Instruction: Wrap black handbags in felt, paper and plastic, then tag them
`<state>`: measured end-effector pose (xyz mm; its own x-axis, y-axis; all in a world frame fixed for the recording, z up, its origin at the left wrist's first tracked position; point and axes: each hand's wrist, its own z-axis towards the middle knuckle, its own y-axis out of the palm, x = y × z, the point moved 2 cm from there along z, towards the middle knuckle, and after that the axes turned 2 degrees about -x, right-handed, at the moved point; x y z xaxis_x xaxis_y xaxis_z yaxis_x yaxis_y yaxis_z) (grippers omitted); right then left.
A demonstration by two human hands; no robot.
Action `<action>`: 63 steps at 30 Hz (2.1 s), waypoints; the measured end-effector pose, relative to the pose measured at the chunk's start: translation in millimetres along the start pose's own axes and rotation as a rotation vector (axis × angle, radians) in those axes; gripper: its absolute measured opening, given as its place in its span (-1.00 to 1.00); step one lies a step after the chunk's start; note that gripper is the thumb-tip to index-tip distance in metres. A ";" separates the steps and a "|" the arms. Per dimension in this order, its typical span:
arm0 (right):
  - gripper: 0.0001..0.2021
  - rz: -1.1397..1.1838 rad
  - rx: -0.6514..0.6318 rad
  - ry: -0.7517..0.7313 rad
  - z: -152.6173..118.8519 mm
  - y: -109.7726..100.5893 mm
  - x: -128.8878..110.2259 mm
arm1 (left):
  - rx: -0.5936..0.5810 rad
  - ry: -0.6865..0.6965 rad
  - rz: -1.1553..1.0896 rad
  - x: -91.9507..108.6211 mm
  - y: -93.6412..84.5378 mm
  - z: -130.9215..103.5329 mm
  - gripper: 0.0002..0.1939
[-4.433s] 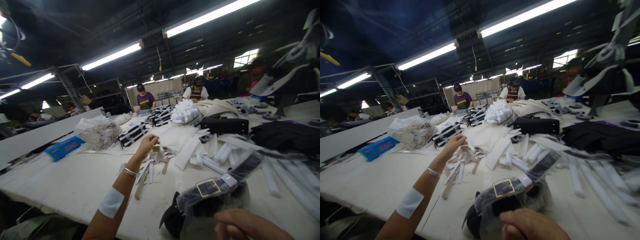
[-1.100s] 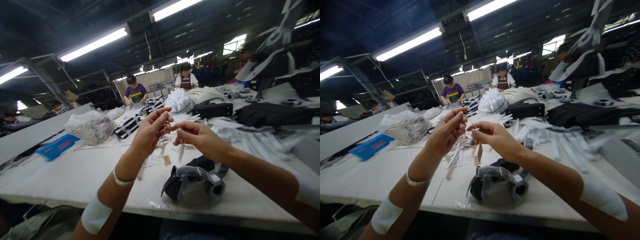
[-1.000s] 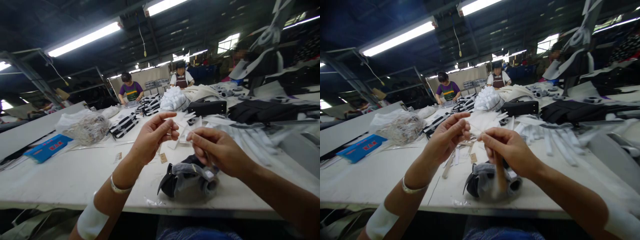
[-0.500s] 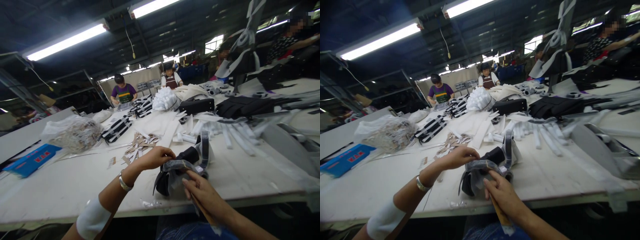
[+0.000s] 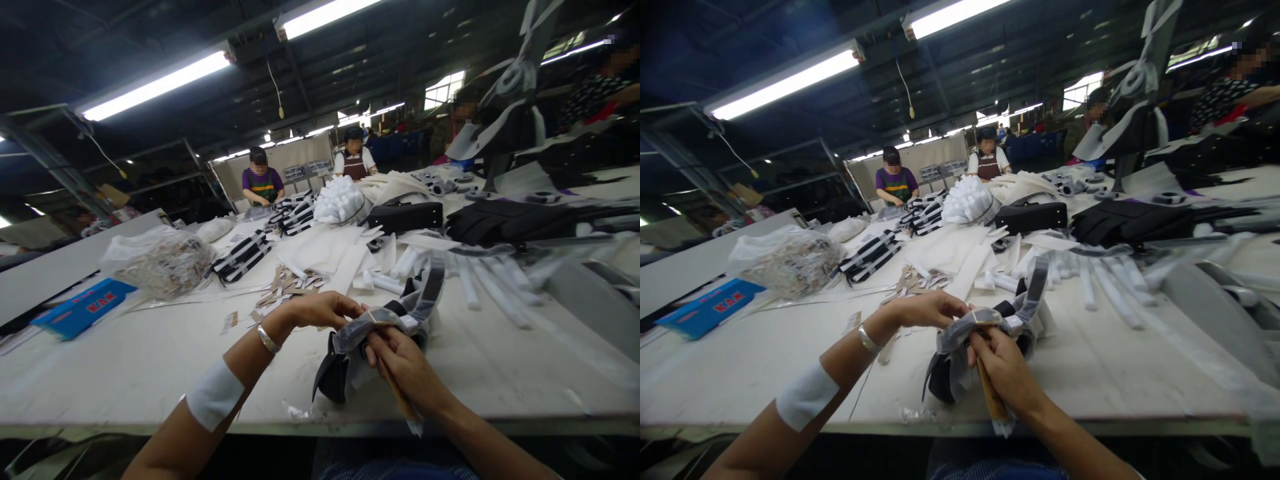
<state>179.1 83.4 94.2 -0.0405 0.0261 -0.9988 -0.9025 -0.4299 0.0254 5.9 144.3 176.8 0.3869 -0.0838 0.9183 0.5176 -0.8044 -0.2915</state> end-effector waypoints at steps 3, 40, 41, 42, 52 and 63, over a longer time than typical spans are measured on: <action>-0.56 -0.021 0.014 -0.070 -0.1 0.3 -10.3 | -0.065 -0.001 -0.049 -6.4 1.3 7.6 -0.50; -0.65 0.244 0.095 0.063 -53.2 -3.7 -5.3 | 0.502 0.293 -0.495 -25.7 59.4 -34.2 -0.55; -0.72 0.075 0.113 -0.051 -50.5 -8.0 -7.4 | 0.502 0.291 -0.483 -24.1 60.2 -34.1 -0.54; -0.79 -0.087 0.141 -0.172 -47.7 -11.8 -10.9 | 0.505 0.288 -0.477 -22.8 60.9 -34.1 -0.52; -0.80 -0.604 0.131 -0.419 -22.0 -13.8 -41.3 | 0.653 0.327 -0.562 -23.0 64.1 -36.1 -0.49; -0.79 -0.704 0.002 -0.518 -8.3 -13.1 -52.0 | 0.822 0.266 0.294 18.8 80.1 -46.4 -0.56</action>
<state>196.6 80.2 145.5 0.3373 0.6919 -0.6383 -0.7921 -0.1578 -0.5896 19.2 51.0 183.1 0.4530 -0.4341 0.7787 0.8463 -0.0653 -0.5287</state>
